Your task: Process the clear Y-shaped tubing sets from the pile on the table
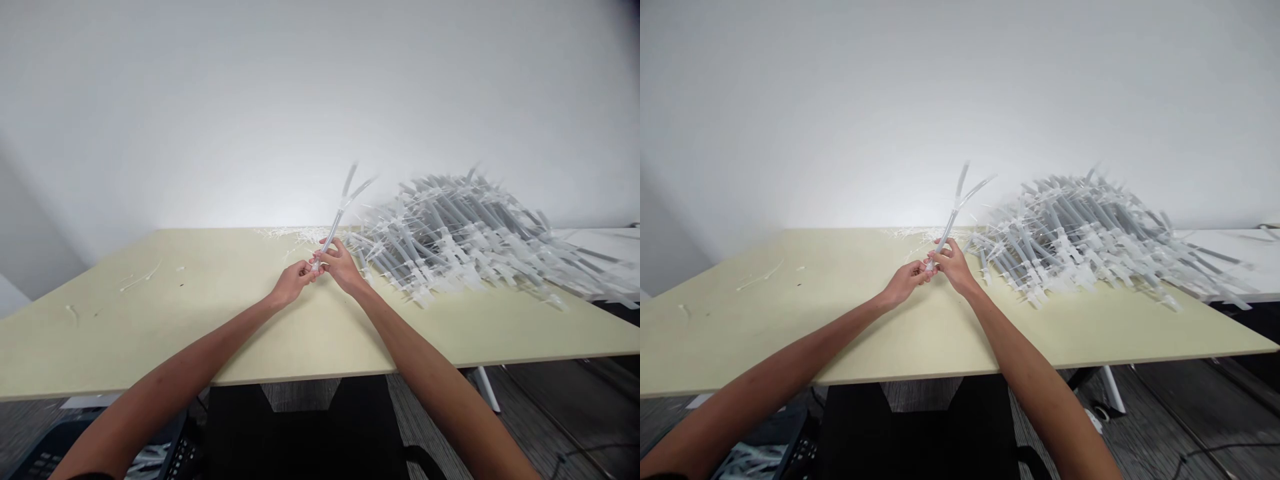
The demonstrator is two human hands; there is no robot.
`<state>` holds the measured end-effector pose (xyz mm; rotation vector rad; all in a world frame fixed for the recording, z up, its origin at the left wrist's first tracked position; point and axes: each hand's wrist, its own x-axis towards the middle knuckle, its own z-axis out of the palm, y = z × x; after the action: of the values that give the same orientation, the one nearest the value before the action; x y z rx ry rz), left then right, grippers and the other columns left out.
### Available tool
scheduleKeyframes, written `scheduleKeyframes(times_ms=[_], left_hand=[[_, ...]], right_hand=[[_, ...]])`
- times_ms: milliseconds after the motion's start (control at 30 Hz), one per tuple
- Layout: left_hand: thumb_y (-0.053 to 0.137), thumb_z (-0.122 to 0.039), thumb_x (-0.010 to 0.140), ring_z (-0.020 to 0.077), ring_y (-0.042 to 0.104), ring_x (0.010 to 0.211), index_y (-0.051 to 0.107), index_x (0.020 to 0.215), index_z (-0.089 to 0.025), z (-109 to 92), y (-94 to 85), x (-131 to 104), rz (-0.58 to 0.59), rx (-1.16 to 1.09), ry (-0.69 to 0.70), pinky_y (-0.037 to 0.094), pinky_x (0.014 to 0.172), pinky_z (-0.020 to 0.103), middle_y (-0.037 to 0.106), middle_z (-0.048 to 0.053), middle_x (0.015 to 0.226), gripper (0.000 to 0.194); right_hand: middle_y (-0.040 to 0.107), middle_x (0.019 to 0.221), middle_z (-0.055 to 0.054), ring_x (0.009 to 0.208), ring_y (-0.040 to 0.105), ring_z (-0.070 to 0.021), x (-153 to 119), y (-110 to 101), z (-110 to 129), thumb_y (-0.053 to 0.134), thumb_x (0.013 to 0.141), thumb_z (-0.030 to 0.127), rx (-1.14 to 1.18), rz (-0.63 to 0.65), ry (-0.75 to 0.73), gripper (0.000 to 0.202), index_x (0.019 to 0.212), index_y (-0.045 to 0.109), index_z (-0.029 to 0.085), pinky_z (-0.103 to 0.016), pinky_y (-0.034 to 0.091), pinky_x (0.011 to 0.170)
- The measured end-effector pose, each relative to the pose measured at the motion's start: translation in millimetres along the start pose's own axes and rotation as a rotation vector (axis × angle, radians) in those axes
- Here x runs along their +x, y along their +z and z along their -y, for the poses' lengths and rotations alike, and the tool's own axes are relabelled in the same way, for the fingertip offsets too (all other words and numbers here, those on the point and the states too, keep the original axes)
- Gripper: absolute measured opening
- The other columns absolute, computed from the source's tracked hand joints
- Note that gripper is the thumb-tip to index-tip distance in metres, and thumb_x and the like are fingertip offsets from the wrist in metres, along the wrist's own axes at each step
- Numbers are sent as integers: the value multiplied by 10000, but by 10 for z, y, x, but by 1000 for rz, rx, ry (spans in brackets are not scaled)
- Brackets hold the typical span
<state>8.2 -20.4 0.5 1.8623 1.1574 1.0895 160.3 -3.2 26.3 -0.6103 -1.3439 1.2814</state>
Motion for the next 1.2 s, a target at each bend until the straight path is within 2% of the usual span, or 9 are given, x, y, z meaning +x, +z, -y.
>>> scheduleKeyframes(times_ms=[300,500,567,633,733,800,1000,1100,1200], left_hand=[[532,-476,760,133,524,677,520,737,-185,-54,3,-28,-22,-10,-9,417,657,257,608,10,742,293],[463,-532,802,154,554,725,585,846,-155,-51,-19,-17,112,-105,-32,441,705,279,625,55,828,399],[367,-529,853,171,559,766,612,873,-166,-5,-72,9,130,46,23,433,742,298,628,55,850,439],[315,-477,891,196,550,856,630,916,-189,71,-156,41,94,324,122,402,812,323,625,59,914,428],[411,-363,880,242,491,1024,599,1068,-211,212,-305,79,17,735,180,342,897,362,581,84,1065,306],[446,-328,868,252,475,1054,577,1113,-217,291,-378,88,37,867,148,336,899,367,564,92,1088,299],[489,-401,846,238,504,965,594,1037,-214,321,-335,90,118,793,179,372,822,331,584,66,963,287],[473,-302,853,220,518,902,606,888,-193,287,-267,94,153,766,205,377,784,315,575,66,909,175],[398,-197,855,198,517,845,581,840,-179,266,-242,84,140,787,221,382,754,304,555,68,866,184]], right_hand=[[597,730,18,723,637,-174,7,-19,3,665,693,324,-22,22,-11,419,1037,440,244,-221,432,489],[620,758,-7,722,633,-165,-15,-61,29,669,698,303,-24,59,39,470,1117,466,238,-248,475,545],[626,751,-11,708,627,-158,-15,-92,28,665,702,290,-55,89,60,481,1139,471,236,-278,506,596],[621,740,-10,705,624,-159,0,-136,9,656,705,283,-127,66,46,481,1150,480,240,-297,527,612],[599,726,2,673,614,-154,45,-219,-53,650,696,271,-271,-22,-7,472,1144,504,259,-284,537,560],[585,712,9,638,604,-140,74,-266,-103,646,688,260,-337,-61,-27,441,1113,528,264,-264,533,525],[571,725,-13,677,592,-142,108,-301,-211,622,697,244,-370,-85,39,226,909,554,200,-290,561,539],[574,740,-28,702,585,-151,118,-313,-256,635,682,229,-354,-69,89,219,880,552,187,-304,567,539],[576,743,-30,715,579,-150,129,-333,-282,647,673,234,-354,-35,109,233,887,567,188,-289,558,542]])
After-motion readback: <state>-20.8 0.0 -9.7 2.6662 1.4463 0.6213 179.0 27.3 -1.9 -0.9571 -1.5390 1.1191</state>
